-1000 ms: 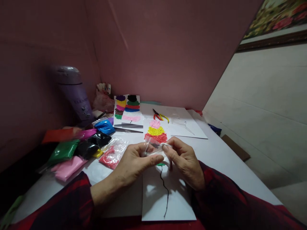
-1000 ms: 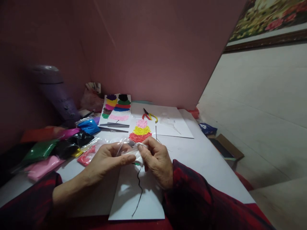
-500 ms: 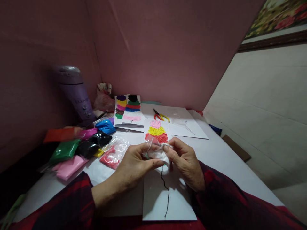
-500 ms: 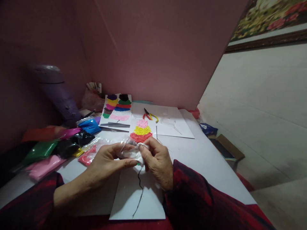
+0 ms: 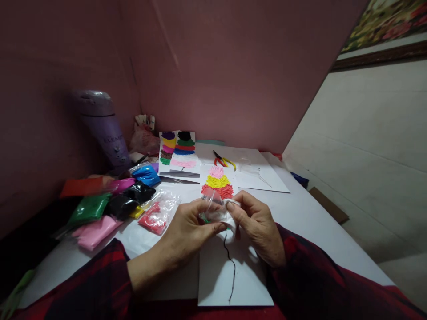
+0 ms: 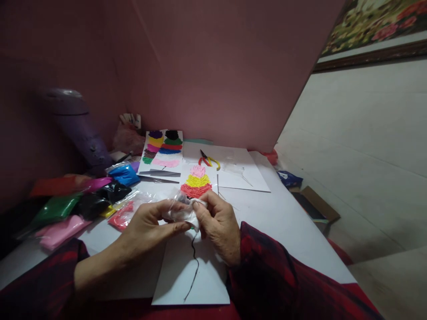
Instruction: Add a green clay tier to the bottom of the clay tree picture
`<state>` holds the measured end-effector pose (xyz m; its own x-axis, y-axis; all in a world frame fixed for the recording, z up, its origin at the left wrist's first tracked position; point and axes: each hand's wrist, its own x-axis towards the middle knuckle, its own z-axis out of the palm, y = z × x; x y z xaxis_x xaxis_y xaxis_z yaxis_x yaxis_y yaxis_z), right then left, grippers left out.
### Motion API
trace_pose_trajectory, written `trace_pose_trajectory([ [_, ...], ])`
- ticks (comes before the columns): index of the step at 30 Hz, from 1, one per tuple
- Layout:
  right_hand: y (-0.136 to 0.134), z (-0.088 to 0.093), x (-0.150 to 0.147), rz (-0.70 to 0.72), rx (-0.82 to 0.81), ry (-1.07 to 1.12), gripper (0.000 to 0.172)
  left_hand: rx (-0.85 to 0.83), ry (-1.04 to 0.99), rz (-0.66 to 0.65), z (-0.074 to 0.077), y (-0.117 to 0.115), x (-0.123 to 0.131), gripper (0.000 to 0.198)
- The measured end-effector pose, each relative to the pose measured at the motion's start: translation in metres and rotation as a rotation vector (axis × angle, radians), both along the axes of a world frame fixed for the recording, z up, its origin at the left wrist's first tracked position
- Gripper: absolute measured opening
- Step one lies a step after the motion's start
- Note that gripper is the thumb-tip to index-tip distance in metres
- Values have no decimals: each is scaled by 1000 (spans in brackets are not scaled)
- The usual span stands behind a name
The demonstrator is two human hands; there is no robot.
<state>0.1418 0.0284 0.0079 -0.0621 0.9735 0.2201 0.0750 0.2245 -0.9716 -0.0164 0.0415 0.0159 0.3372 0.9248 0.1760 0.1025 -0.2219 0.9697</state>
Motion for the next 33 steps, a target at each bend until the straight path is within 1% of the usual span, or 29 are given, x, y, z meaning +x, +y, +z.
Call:
trace_pose_trajectory([
  [4,-2,-1,0,6,-7,-24,28,102,115,-40,1,0,-1,9],
  [8,-3,-3,1,29,-4,-41,26,186,176,-90,2,0,-3,9],
  [13,-2,-5,2,64,11,-43,26,148,148,-135,4,0,-2,8],
  [16,-1,-6,3,79,33,-53,26,119,108,-135,6,-1,0,8],
  [19,0,-5,3,77,26,-52,26,61,51,-107,6,-1,0,10],
  [22,2,-4,3,72,0,2,27,-11,-37,-72,6,0,-1,9],
  [25,5,-2,2,30,-8,60,28,-45,-146,-12,6,1,-4,31],
  [27,6,-1,2,7,-12,87,28,-36,-203,37,6,2,-6,39],
  [29,7,0,2,3,-19,105,28,6,-232,59,6,3,-7,36],
  [33,8,-2,4,39,-20,66,29,191,-187,111,3,3,-9,18],
])
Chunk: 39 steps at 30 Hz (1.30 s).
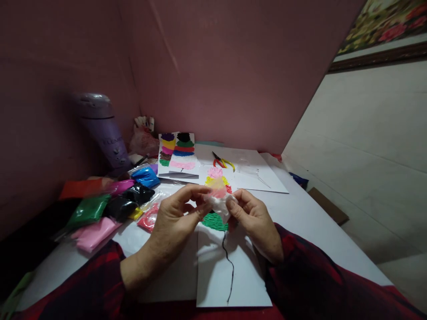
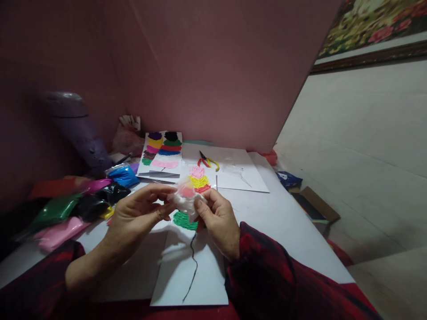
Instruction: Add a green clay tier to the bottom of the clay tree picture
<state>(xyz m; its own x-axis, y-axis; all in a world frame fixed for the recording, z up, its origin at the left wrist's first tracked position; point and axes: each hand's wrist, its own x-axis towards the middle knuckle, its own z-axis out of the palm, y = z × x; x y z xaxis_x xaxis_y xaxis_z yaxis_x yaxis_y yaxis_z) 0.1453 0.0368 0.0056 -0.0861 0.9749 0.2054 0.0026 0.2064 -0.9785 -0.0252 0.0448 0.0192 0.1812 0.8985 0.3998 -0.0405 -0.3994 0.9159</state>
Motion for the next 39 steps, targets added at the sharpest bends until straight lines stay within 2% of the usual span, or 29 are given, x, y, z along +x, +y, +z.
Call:
trace_pose_trajectory([
  [2,1,-2,1,0,23,-69,26,96,55,36,-1,0,-1,13],
  [4,0,-3,2,-87,130,-173,17,193,130,53,-2,0,-1,12],
  [5,-1,-2,2,-155,226,-228,19,247,178,61,-2,0,-1,12],
  [7,-5,1,2,-263,463,-320,36,356,287,57,-2,0,-2,12],
  [9,-9,4,3,-245,644,-387,38,462,378,36,-3,0,-2,14],
  [12,-12,7,3,-161,736,-499,28,549,430,-2,-3,0,-2,16],
  [16,-13,8,4,-169,691,-489,11,479,350,-17,-2,-2,-1,21],
  [19,-13,8,3,-160,662,-397,13,336,303,23,-1,-2,0,37],
  [21,-13,8,3,-155,636,-311,14,178,311,-15,0,-2,0,51],
  [23,-12,8,3,-147,603,-235,13,26,312,-127,0,-1,1,45],
  [25,-10,7,2,-141,573,-203,12,-51,310,-219,1,-1,1,29],
  [28,-9,7,2,-127,539,-206,19,-34,306,-231,3,0,0,20],
  [34,-8,7,4,-86,471,-154,24,-16,178,-239,5,1,1,25],
  [39,-7,7,5,-11,450,-109,25,-91,62,-295,5,-1,3,31],
])
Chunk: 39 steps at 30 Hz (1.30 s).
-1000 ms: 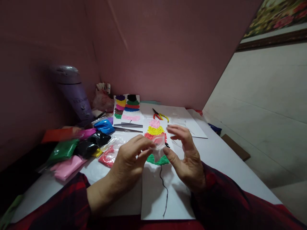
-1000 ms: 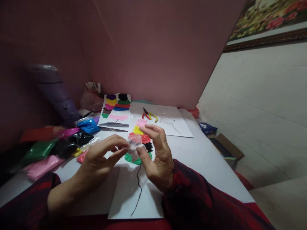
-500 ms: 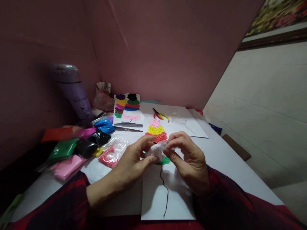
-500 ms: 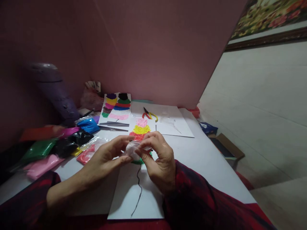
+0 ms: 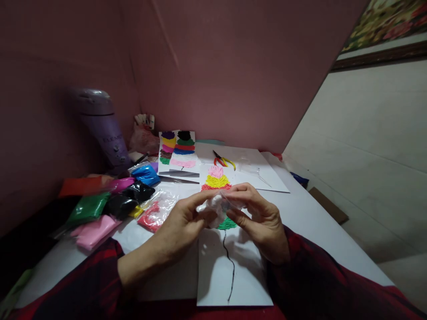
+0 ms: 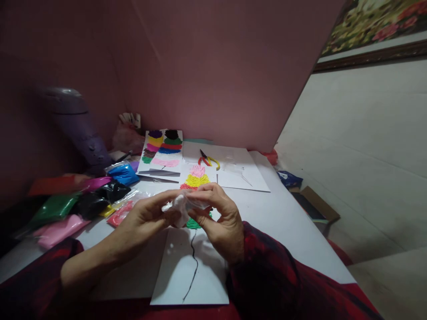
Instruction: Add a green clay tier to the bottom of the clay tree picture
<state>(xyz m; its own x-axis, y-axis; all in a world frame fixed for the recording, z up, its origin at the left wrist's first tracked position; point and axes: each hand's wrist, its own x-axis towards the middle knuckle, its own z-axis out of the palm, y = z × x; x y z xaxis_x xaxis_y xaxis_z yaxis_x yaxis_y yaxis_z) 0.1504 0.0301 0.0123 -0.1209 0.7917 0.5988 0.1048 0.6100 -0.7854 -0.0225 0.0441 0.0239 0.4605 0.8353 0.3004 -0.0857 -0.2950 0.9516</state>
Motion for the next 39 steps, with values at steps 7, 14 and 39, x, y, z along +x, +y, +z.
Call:
trace_pose_trajectory([
  [7,3,1,1,24,-7,-72,14,-183,-57,82,-1,0,1,40],
  [14,3,-3,2,-39,8,-30,17,-152,3,103,1,0,1,18],
  [39,1,-8,-1,-43,-182,114,16,-144,45,66,0,1,-1,14],
])
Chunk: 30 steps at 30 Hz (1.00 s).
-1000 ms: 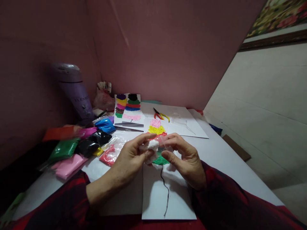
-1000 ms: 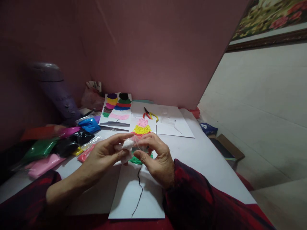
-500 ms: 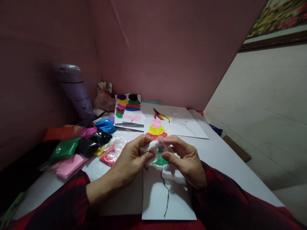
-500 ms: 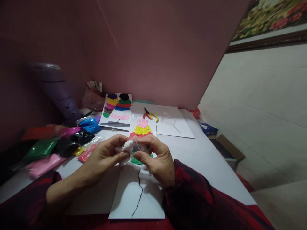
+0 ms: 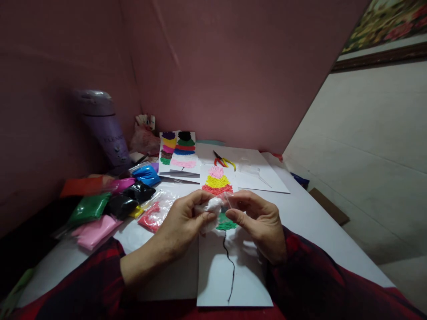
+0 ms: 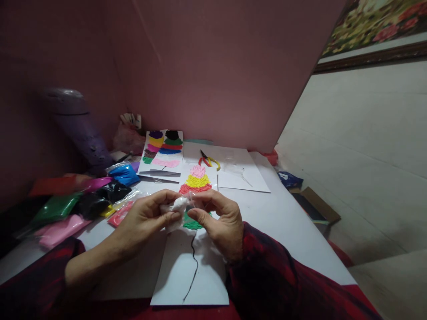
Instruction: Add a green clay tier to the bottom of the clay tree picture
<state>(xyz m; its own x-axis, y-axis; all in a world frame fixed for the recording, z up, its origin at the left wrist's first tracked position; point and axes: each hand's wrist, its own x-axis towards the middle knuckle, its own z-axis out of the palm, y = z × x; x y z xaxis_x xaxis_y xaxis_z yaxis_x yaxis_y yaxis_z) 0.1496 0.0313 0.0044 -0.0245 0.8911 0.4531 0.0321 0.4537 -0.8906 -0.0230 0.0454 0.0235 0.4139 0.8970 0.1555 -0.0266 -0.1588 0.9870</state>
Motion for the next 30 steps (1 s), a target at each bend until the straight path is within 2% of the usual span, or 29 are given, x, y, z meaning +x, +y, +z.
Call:
trace_pose_trajectory([
  [5,2,1,2,77,-49,-87,23,3,15,6,0,0,-1,12],
  [10,1,5,2,108,-83,-128,17,-13,-11,-9,1,-2,-1,16],
  [18,2,5,2,63,-19,-114,7,107,23,77,-3,0,-2,15],
  [20,3,5,2,10,32,-104,1,145,24,118,-4,1,-2,14],
  [23,4,5,3,-71,66,-86,7,176,11,190,-6,1,-1,15],
  [25,4,5,2,-66,31,-50,10,177,-6,213,-7,2,0,16],
  [30,-1,6,-2,-13,-199,43,13,229,39,237,-8,2,-1,16],
])
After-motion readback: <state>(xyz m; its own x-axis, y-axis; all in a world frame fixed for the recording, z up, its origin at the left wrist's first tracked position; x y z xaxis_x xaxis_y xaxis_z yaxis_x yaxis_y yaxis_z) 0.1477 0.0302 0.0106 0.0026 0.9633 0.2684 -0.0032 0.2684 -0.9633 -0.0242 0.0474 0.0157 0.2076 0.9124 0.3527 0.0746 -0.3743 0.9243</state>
